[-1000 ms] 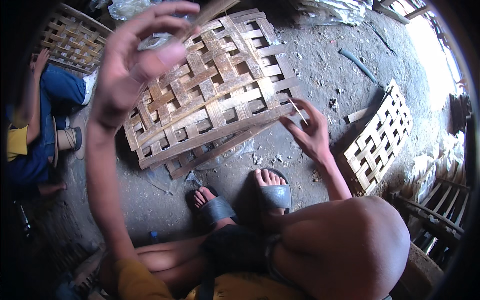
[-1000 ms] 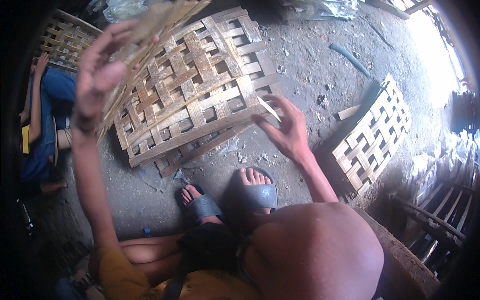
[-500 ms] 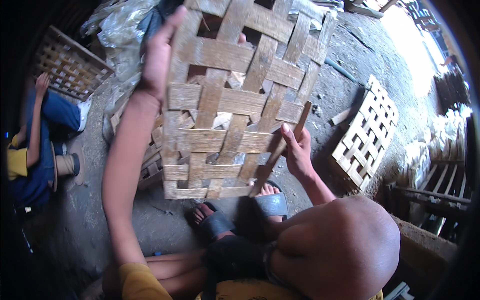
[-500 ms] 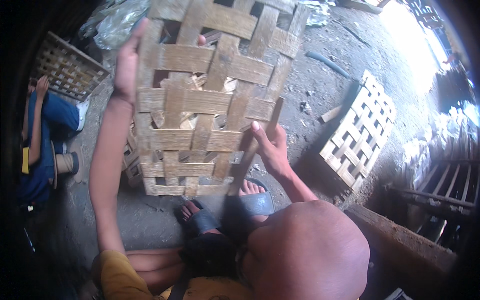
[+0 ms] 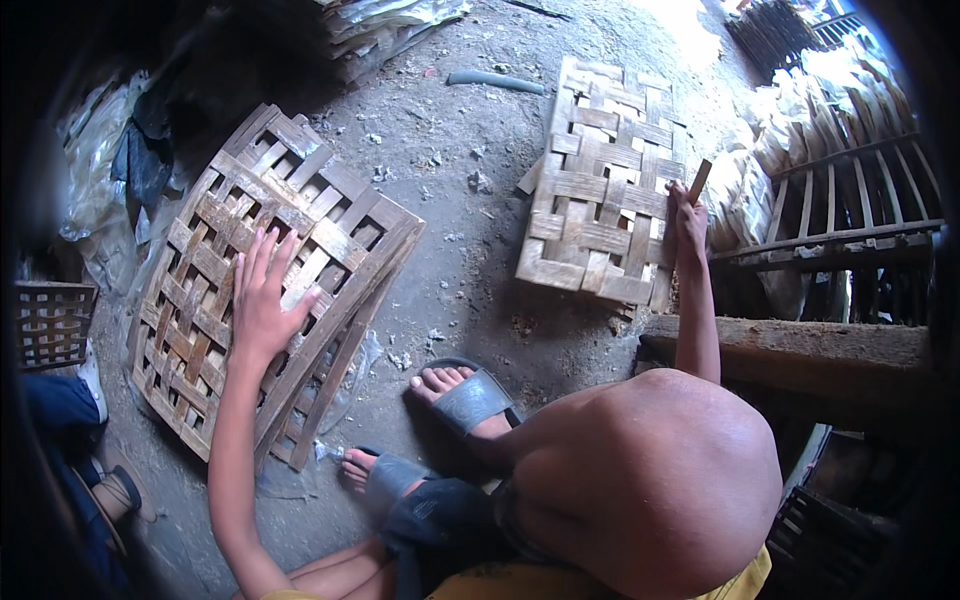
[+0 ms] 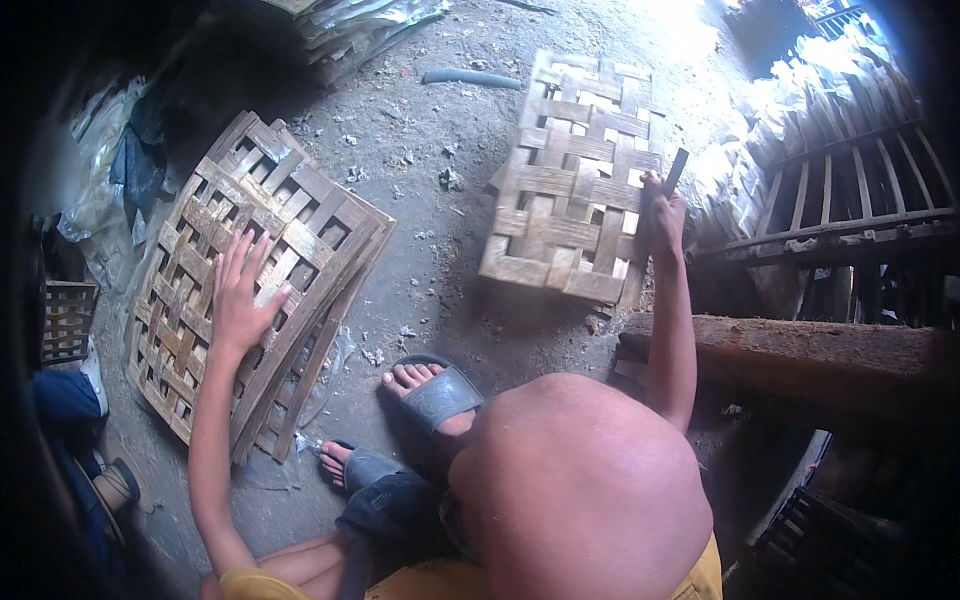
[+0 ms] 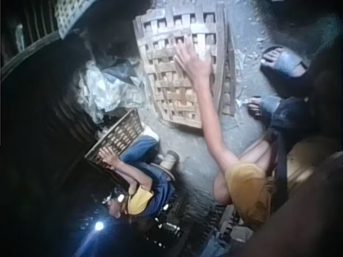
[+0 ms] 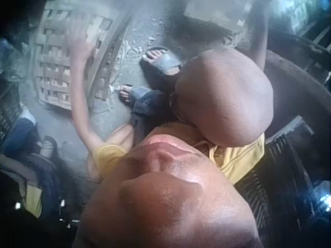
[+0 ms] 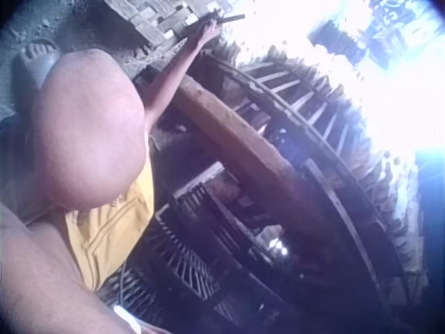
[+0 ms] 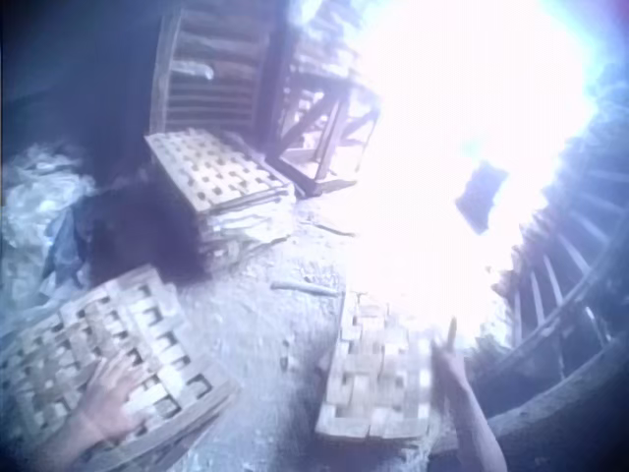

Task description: The person sits on the floor and assembles a wooden lattice by hand, inserting thin wooden strips into a grid frame. They repeatedly adjust and align the strips to form a woven pattern.

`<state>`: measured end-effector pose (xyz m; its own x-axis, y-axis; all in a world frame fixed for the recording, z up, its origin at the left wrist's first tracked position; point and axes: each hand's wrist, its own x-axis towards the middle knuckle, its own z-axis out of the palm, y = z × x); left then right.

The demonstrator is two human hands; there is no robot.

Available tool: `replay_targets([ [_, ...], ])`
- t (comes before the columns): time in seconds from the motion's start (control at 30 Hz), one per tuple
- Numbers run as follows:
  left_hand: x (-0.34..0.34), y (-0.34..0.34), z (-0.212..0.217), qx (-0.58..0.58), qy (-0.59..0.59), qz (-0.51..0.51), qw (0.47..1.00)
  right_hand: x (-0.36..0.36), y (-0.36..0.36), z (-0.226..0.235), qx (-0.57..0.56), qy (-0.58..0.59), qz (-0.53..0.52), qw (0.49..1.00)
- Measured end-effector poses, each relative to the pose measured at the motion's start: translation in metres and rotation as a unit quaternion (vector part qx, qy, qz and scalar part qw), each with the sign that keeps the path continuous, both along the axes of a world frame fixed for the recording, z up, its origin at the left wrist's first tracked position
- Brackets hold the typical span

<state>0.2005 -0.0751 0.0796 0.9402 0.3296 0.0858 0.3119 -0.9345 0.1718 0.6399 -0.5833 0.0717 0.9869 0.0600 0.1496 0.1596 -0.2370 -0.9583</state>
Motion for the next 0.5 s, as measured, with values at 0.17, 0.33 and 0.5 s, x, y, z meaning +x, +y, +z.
replay_targets([
  [0.17,0.002,0.006,-0.002,0.001,-0.026,-0.016,1.000,0.028,-0.024,-0.024,-0.560,-0.006,-0.090,0.823],
  [0.33,-0.013,0.023,-0.002,0.024,-0.066,-0.033,0.997,0.003,0.019,-0.037,-0.508,-0.198,-0.140,0.826],
  [0.5,-0.004,0.023,0.003,0.074,-0.147,-0.068,0.984,-0.059,0.104,-0.025,-0.347,-0.290,-0.021,0.892],
])
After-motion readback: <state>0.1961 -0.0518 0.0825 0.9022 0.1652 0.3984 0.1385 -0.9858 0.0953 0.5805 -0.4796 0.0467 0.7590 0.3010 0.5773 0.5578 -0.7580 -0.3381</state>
